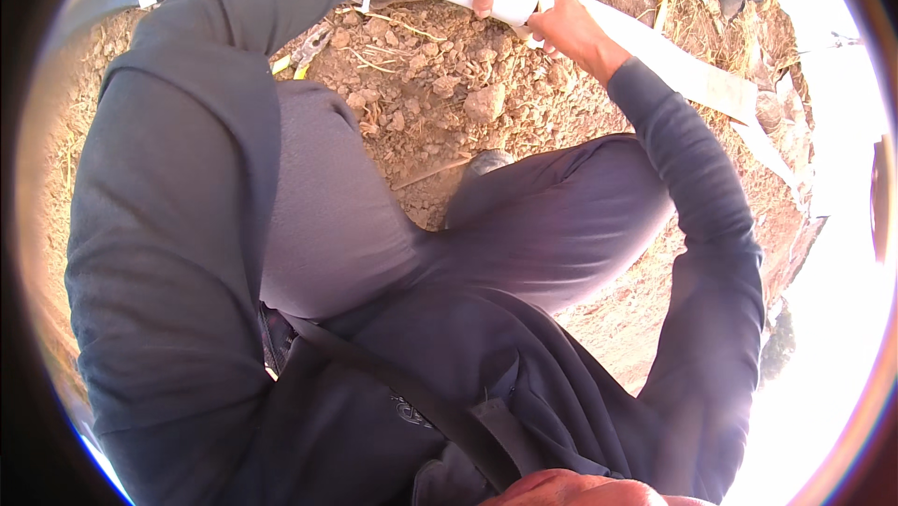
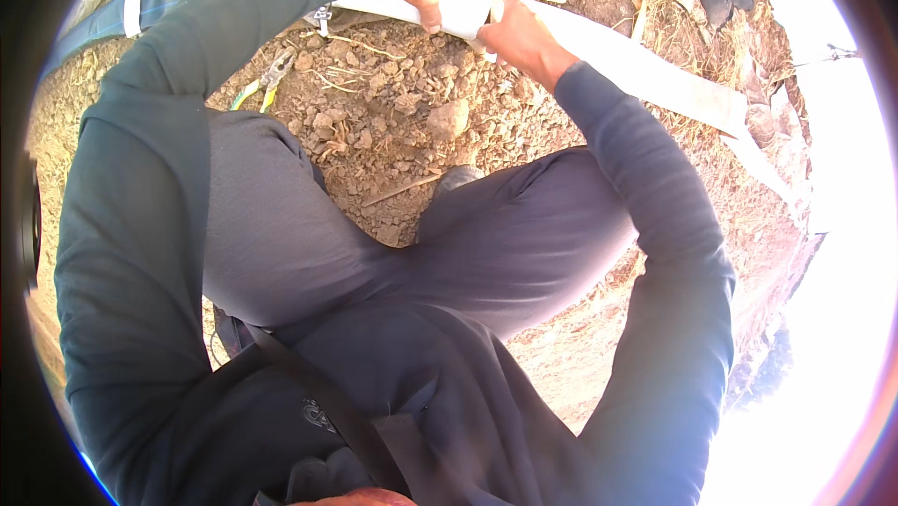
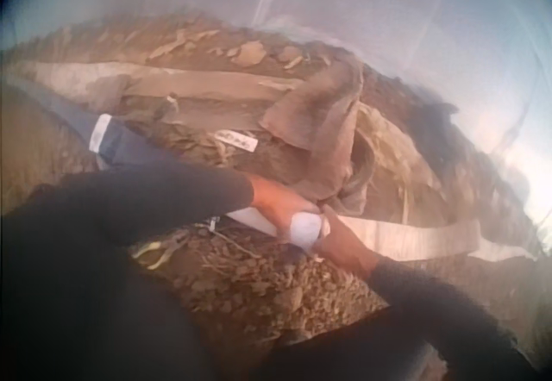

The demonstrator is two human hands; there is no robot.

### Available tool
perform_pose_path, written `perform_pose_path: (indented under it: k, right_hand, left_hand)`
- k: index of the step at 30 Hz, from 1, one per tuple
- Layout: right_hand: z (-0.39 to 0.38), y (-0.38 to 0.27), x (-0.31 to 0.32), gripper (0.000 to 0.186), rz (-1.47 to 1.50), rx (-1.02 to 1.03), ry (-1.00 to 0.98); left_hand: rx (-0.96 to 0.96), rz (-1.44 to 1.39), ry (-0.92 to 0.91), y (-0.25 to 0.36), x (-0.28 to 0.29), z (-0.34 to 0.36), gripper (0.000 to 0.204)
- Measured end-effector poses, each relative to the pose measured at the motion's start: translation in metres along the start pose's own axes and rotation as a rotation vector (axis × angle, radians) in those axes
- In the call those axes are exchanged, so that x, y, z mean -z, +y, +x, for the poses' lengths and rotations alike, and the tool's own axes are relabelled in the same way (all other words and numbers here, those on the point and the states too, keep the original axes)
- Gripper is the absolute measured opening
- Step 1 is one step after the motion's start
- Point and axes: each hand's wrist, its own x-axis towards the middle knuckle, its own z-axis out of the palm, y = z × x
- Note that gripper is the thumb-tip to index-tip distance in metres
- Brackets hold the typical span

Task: The person sits on the ground and secures a white pipe to a black pipe using metal hose clamps and pliers. They tighten the clamps and then wrap the joint with a strip of white tape.

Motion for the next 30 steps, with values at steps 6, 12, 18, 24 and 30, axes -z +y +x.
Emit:
perform_pose_path:
  k: [6,12,18,24,30]
  right_hand:
    - [-0.008,0.003,-0.025,0.097,0.155,-0.209,0.144]
    - [0.006,0.010,-0.041,0.098,0.115,-0.182,0.245]
    - [-0.014,-0.002,-0.030,0.094,0.478,-0.143,0.231]
    - [-0.018,-0.010,-0.053,0.075,0.437,-0.235,0.297]
    - [-0.014,-0.009,-0.074,0.070,0.580,-0.247,0.379]
  left_hand:
    - [-0.052,-0.117,-0.052,0.000,0.005,-0.001,0.074]
    - [-0.032,-0.029,0.013,0.002,0.009,-0.001,0.076]
    - [-0.021,-0.046,-0.001,-0.001,0.011,0.001,0.076]
    - [-0.020,-0.054,0.045,-0.002,0.005,-0.003,0.074]
    - [-0.005,-0.011,0.046,-0.005,0.006,0.002,0.072]
